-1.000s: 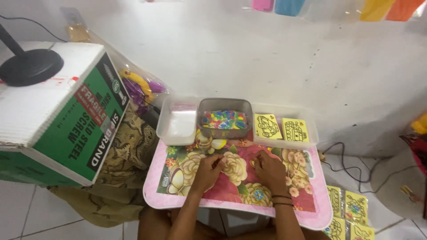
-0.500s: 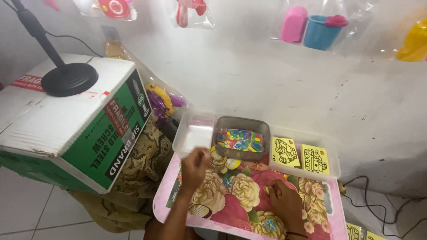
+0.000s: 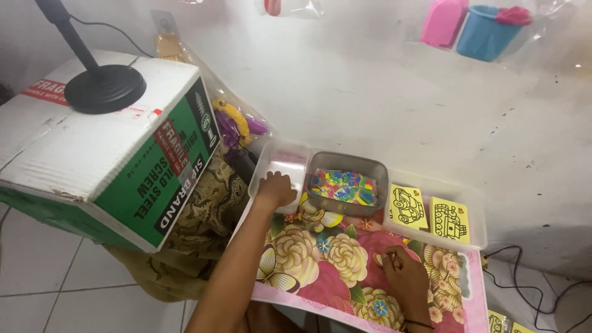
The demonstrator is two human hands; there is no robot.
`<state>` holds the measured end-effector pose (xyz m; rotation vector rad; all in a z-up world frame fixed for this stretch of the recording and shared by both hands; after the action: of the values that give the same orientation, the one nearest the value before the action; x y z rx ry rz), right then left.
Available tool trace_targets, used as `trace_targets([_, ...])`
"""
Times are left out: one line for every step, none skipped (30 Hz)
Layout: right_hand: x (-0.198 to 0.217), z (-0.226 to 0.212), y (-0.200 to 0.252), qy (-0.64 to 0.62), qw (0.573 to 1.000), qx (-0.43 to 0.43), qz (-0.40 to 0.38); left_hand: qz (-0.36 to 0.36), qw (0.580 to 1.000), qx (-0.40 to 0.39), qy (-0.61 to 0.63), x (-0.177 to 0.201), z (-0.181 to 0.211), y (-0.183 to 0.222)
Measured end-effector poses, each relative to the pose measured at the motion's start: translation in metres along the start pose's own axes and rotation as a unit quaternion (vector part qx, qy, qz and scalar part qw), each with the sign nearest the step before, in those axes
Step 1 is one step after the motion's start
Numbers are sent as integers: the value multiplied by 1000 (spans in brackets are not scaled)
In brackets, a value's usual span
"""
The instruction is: The person places small yellow stickers into clear plastic bags by hand and seals the bags.
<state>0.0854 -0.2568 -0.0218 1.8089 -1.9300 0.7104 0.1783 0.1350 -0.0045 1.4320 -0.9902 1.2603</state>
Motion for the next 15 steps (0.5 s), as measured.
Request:
trace_targets([-1,-2,0,0,1000,0,-2,-1,1000,2,0,3,1,3])
trace_targets([0,-2,1,-14,1000,-7,-3,1,1000,4,-2,5,3,6])
trace_targets([1,-3,1,-29,999,-15,-5,4,1000,7,-4,7,6,9])
trace_targets([1,-4,0,-28,999,-15,-6,3,1000,8,-3,9,5,10])
trace_targets([1,-4,0,0,1000,-7,-10,9,1000,4,-2,10,5,12])
trace_targets([1,-5,-2,26,1000,0,-13,17,1000,-2,-2,13,6,13])
trace_targets([1,-5,-2,26,1000,-1,-12,17,1000,-3,-2,18,5,16])
trace_targets([1,-6,-1,6,1000,11,-5,27,1000,-2,7,22,5,20])
trace_targets([2,-5,0,-14,1000,23,3,37,999,-2,16,27,6,24])
trace_targets([2,-6,-2,-13,1000,23,7,38,999,-5,17,28,7,24])
trace_targets([3,-7,-3,-21,999,34,8,83,996,-3,13,31,8,25])
trace_targets([3,-8,-2,-30,999,42,7,124,992,1,9,33,7,28])
trace_targets([4,-7,-1,-30,999,40,8,123,992,-2,8,29,8,27])
trace_targets([4,-7,-1,-36,998,49,12,199,980,3,-4,30,7,27])
trace_targets([4,-7,0,-42,997,58,16,273,962,8,-16,30,6,27])
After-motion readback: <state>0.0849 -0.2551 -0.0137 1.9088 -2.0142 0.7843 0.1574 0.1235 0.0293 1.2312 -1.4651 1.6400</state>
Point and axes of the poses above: each hand's wrist, its own y-axis away from the middle knuckle, its own x-axis out of the back of the hand, z = x × y, the point moved 2 cm from there along -y, towards the middle knuckle, and after that the axes turned 14 degrees about -y, right-handed, at the moved point
